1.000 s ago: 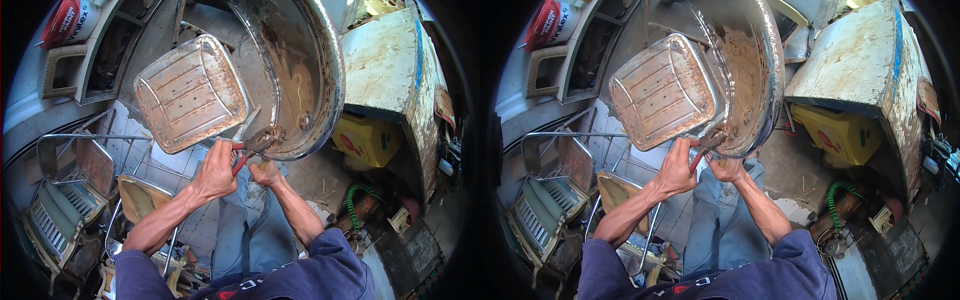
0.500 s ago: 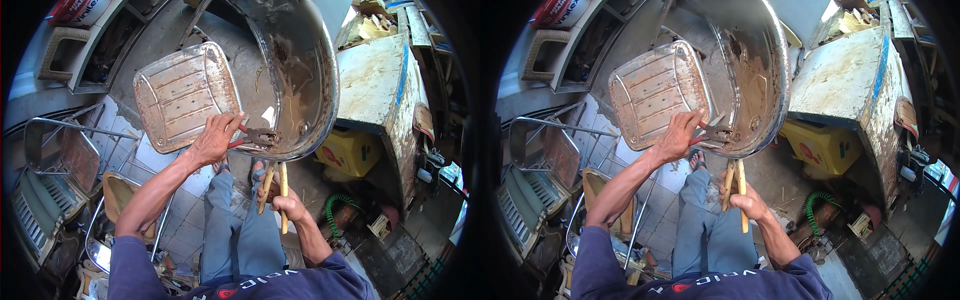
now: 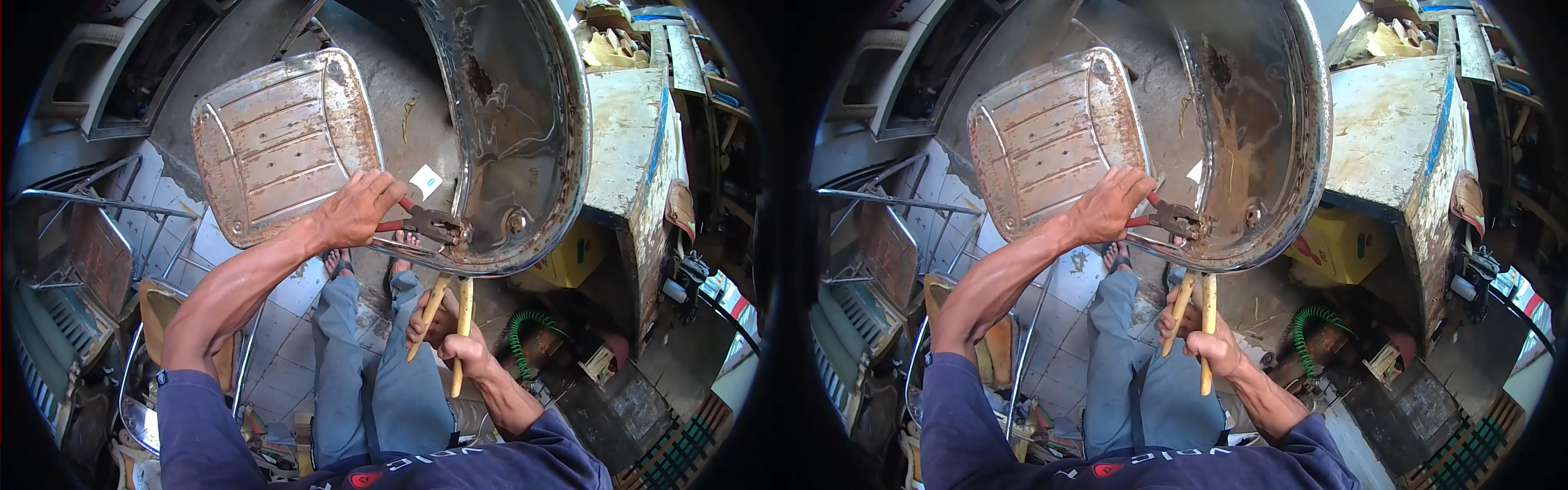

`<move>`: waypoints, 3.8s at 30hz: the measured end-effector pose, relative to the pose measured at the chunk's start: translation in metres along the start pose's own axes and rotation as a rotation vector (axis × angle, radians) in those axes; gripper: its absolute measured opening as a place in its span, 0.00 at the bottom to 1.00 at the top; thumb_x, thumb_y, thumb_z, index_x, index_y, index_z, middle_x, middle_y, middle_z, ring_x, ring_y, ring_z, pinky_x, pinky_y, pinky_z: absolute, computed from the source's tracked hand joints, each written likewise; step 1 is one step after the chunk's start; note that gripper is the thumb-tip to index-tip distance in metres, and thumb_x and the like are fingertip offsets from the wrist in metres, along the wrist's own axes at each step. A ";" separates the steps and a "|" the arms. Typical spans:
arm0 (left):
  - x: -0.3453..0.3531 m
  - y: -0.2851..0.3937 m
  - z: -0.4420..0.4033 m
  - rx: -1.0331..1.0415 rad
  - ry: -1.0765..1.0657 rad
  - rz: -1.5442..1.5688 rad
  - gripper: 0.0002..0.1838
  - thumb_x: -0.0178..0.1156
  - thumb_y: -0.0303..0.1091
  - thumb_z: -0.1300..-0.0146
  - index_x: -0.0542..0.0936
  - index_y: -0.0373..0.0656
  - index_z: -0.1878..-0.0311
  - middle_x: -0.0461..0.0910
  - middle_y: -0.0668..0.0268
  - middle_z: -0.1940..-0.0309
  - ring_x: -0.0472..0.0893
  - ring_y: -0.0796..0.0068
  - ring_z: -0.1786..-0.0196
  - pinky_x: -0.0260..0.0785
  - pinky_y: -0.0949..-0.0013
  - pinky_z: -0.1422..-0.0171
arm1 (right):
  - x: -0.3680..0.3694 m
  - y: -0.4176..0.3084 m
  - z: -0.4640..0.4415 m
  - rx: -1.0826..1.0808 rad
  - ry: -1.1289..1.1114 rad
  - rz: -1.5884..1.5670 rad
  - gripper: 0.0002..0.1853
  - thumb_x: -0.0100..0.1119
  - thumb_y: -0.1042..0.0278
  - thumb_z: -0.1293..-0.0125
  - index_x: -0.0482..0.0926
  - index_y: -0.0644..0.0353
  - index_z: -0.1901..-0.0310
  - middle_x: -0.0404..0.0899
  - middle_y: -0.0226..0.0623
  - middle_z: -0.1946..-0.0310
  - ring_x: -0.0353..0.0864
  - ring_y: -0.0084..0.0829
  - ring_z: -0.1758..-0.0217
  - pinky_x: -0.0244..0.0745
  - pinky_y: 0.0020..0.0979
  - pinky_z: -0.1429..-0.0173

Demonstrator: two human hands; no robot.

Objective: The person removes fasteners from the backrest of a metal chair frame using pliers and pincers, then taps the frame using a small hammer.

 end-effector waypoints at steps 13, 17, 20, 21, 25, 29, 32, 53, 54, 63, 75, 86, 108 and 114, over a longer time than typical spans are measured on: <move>-0.005 0.002 0.000 0.031 -0.019 -0.004 0.35 0.73 0.27 0.48 0.69 0.39 0.37 0.73 0.54 0.51 0.74 0.47 0.50 0.65 0.49 0.42 | -0.041 0.049 -0.083 -0.634 -0.013 0.307 0.36 0.48 0.79 0.50 0.66 0.69 0.34 0.71 0.42 0.49 0.73 0.37 0.46 0.70 0.39 0.32; -0.004 0.001 0.003 -0.009 -0.095 -0.015 0.29 0.68 0.27 0.44 0.69 0.39 0.39 0.71 0.53 0.51 0.73 0.50 0.48 0.65 0.51 0.43 | -0.041 0.037 -0.101 -0.690 0.019 0.611 0.41 0.47 0.79 0.51 0.63 0.67 0.28 0.66 0.46 0.30 0.67 0.41 0.29 0.62 0.43 0.24; -0.002 0.008 0.007 -0.007 -0.029 0.008 0.30 0.68 0.26 0.44 0.69 0.38 0.38 0.71 0.53 0.50 0.73 0.49 0.48 0.65 0.51 0.43 | -0.046 0.030 -0.107 -0.930 0.215 1.005 0.23 0.56 0.77 0.46 0.84 0.68 0.47 0.85 0.50 0.45 0.83 0.50 0.43 0.74 0.43 0.32; -0.002 0.008 0.006 -0.003 -0.030 0.002 0.30 0.68 0.26 0.44 0.69 0.38 0.38 0.71 0.53 0.50 0.73 0.49 0.48 0.65 0.51 0.43 | -0.046 0.028 -0.113 -0.989 0.255 1.231 0.20 0.59 0.76 0.44 0.85 0.67 0.49 0.85 0.49 0.45 0.84 0.49 0.45 0.76 0.44 0.33; -0.005 0.012 0.012 -0.039 -0.062 0.011 0.31 0.69 0.27 0.41 0.68 0.37 0.36 0.71 0.52 0.48 0.74 0.49 0.48 0.66 0.51 0.41 | -0.033 0.029 -0.107 -0.953 0.201 0.895 0.16 0.60 0.77 0.43 0.82 0.69 0.52 0.84 0.53 0.46 0.84 0.46 0.46 0.77 0.41 0.37; -0.008 0.012 0.014 -0.002 0.064 -0.035 0.45 0.74 0.22 0.48 0.63 0.40 0.27 0.72 0.54 0.45 0.75 0.48 0.44 0.67 0.49 0.36 | -0.013 0.040 -0.064 -0.651 0.101 0.359 0.42 0.51 0.78 0.53 0.59 0.63 0.30 0.67 0.40 0.50 0.71 0.36 0.45 0.68 0.39 0.32; -0.012 0.003 0.015 0.081 0.103 -0.045 0.49 0.76 0.22 0.49 0.62 0.45 0.23 0.70 0.56 0.42 0.74 0.49 0.41 0.67 0.50 0.33 | -0.007 0.015 -0.013 -0.139 -0.008 0.062 0.40 0.54 0.76 0.53 0.61 0.65 0.33 0.68 0.36 0.56 0.72 0.33 0.50 0.73 0.36 0.38; -0.012 -0.003 0.010 0.127 0.196 -0.136 0.20 0.74 0.30 0.47 0.80 0.42 0.51 0.68 0.55 0.36 0.70 0.51 0.30 0.63 0.40 0.25 | -0.021 -0.054 0.034 0.318 -0.069 -0.034 0.44 0.56 0.72 0.63 0.69 0.67 0.35 0.77 0.44 0.55 0.80 0.40 0.51 0.77 0.42 0.39; -0.012 -0.005 0.007 0.126 0.171 -0.187 0.17 0.70 0.34 0.41 0.81 0.45 0.49 0.68 0.56 0.36 0.68 0.52 0.29 0.61 0.39 0.24 | -0.023 -0.055 0.035 0.340 -0.079 -0.049 0.43 0.56 0.72 0.63 0.69 0.67 0.35 0.77 0.44 0.55 0.81 0.40 0.51 0.76 0.41 0.39; 0.005 -0.010 -0.008 0.277 0.212 -0.133 0.33 0.78 0.30 0.54 0.72 0.45 0.44 0.68 0.54 0.34 0.72 0.48 0.31 0.65 0.35 0.26 | -0.021 -0.055 0.034 0.361 -0.094 -0.039 0.44 0.55 0.73 0.62 0.67 0.67 0.34 0.76 0.44 0.55 0.80 0.39 0.51 0.76 0.41 0.39; 0.001 -0.017 -0.022 0.092 0.149 0.066 0.45 0.68 0.21 0.65 0.68 0.39 0.35 0.72 0.48 0.44 0.75 0.40 0.43 0.69 0.45 0.34 | -0.017 -0.045 0.033 0.336 -0.076 -0.088 0.44 0.54 0.73 0.64 0.66 0.63 0.34 0.74 0.41 0.56 0.76 0.37 0.51 0.76 0.38 0.40; -0.001 -0.013 -0.024 0.149 0.072 0.061 0.36 0.76 0.31 0.56 0.69 0.36 0.43 0.72 0.51 0.57 0.75 0.45 0.54 0.67 0.49 0.46 | -0.014 -0.025 0.022 0.233 -0.057 0.020 0.47 0.54 0.70 0.71 0.63 0.63 0.36 0.71 0.42 0.59 0.73 0.39 0.52 0.72 0.43 0.42; -0.002 -0.014 -0.022 0.124 0.034 0.034 0.40 0.71 0.23 0.62 0.68 0.35 0.40 0.72 0.47 0.53 0.75 0.40 0.51 0.68 0.45 0.43 | -0.065 0.059 -0.126 -1.041 0.216 1.454 0.27 0.56 0.76 0.49 0.82 0.71 0.44 0.77 0.51 0.44 0.76 0.49 0.39 0.72 0.45 0.32; 0.005 -0.006 0.000 0.068 -0.014 0.103 0.46 0.74 0.24 0.60 0.65 0.36 0.33 0.72 0.48 0.45 0.74 0.40 0.47 0.68 0.47 0.37 | -0.034 0.043 -0.084 -0.727 0.170 0.687 0.42 0.54 0.77 0.50 0.61 0.71 0.27 0.70 0.51 0.36 0.72 0.43 0.31 0.65 0.42 0.25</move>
Point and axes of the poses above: each hand's wrist, its own z-axis away from the middle knuckle, its own x-axis out of the palm, y = z × x, the point moved 5 cm from there along -z, towards the middle knuckle
